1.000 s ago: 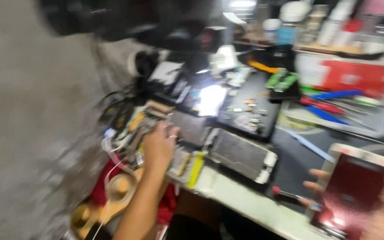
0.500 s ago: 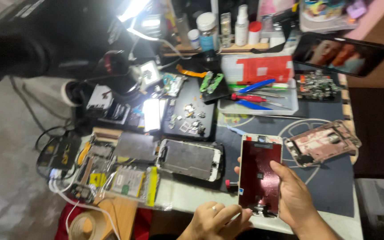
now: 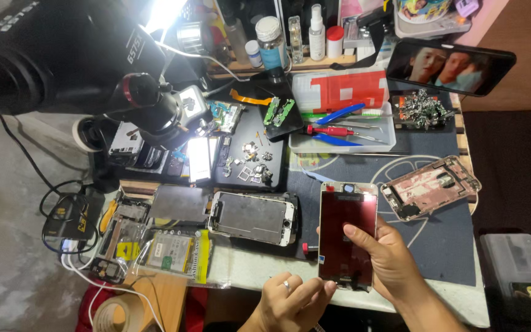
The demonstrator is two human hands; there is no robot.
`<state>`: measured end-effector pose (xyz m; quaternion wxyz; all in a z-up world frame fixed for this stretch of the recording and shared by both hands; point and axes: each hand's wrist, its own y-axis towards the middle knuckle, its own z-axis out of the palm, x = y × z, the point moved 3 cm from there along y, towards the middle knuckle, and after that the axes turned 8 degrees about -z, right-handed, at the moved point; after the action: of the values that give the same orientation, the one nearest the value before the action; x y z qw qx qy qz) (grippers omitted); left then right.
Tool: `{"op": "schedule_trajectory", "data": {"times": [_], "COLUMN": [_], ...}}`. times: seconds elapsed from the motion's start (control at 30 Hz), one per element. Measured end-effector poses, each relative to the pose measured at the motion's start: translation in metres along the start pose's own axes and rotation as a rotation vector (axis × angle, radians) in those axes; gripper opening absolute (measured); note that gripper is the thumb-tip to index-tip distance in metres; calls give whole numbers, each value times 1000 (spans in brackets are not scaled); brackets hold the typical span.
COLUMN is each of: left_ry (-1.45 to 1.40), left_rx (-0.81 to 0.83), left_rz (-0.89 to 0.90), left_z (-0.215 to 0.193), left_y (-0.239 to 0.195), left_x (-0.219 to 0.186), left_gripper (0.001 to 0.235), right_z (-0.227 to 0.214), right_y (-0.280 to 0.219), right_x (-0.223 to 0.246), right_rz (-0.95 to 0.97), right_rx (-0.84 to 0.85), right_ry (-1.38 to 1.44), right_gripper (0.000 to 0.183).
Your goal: The person uses a screwdriver to remove screws from the back of a smartphone chassis. They then use a metal spudger to pry open the device and separate the back cover from the frame. The person continues to unscrew internal components and lift the back panel, exposing the internal hardware.
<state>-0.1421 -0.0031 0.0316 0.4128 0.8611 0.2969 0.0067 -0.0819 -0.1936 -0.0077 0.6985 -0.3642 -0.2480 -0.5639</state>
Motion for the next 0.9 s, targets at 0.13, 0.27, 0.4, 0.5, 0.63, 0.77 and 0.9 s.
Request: {"op": "schedule_trajectory", "data": {"times": [0.13, 0.27, 0.4, 0.5, 0.63, 0.77, 0.9], "left_ry": [-11, -33, -93, -58, -52, -45, -97], "left_rx": [-19, -41, -6, -24, -31, -78, -99], "left_rz": [4, 0, 1, -8, -5, 5, -14], "left_z": [1, 0, -5, -6, -7, 1, 5], "left_y": [-1, -1, -3, 0, 6, 7, 13], "left_x": [-1, -3, -3, -4, -2, 3, 6], "left_gripper": [26, 24, 25, 19, 21, 19, 20], "right_z": [1, -2, -8, -12, -17, -27, -26], "right_y": [2, 3, 3, 4, 10, 13, 15], "right_x": [-1, -2, -4, -5, -2, -3, 8], "right_rz": [-7, -5, 4, -4, -20, -46, -142], "right_rx": [20, -2, -13, -46, -67, -83, -99], "right_ry": [7, 20, 40, 71, 27, 21, -55], "right_gripper": [32, 28, 29, 28, 28, 24, 26]}}
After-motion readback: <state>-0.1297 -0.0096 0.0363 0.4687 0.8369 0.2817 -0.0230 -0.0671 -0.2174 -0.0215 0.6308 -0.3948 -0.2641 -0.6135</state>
